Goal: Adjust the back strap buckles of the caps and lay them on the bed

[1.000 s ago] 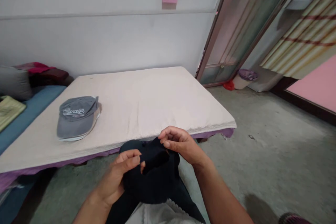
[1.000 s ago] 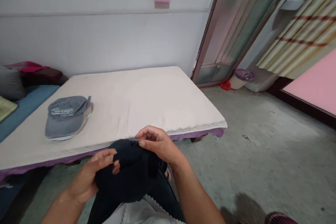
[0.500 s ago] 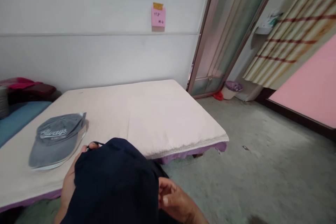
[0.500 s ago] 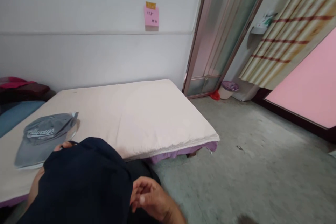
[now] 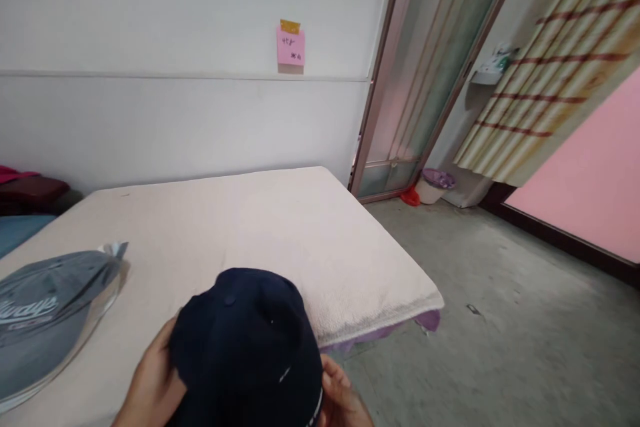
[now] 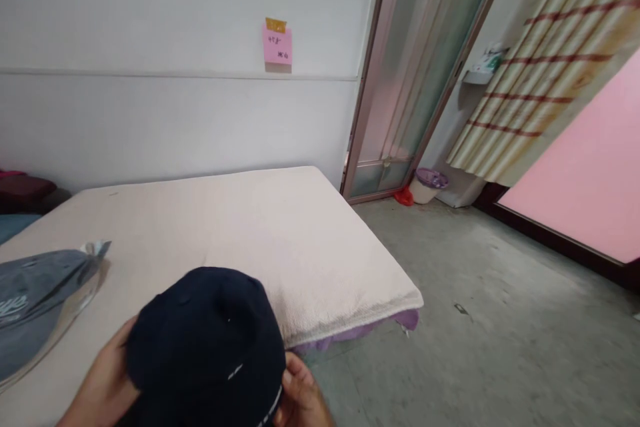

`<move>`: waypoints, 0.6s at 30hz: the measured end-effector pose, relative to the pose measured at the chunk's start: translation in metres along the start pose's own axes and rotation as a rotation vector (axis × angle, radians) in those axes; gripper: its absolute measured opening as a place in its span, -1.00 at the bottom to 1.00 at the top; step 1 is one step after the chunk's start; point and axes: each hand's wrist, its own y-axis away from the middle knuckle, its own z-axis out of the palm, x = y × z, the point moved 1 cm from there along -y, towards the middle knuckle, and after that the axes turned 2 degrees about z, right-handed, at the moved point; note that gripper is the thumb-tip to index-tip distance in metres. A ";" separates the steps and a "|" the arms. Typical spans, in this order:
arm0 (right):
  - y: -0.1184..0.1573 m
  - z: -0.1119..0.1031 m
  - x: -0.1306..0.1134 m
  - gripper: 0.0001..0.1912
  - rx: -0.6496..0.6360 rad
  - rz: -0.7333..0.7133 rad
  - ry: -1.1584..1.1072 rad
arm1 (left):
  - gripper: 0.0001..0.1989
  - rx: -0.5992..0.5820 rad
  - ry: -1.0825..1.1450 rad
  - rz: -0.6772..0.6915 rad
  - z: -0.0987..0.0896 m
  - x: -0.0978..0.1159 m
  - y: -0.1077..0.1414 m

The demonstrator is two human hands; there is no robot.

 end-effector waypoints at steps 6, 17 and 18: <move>-0.078 -0.007 -0.101 -0.72 0.073 -0.196 0.122 | -0.65 0.027 -0.508 0.453 -0.029 -0.051 -0.090; -0.263 -0.025 -0.271 -0.82 0.371 -0.517 0.263 | -0.49 0.018 -0.619 0.354 -0.022 -0.055 -0.116; -0.273 -0.033 -0.277 -0.75 0.424 -0.521 0.260 | -0.49 0.024 -0.622 0.350 -0.021 -0.055 -0.115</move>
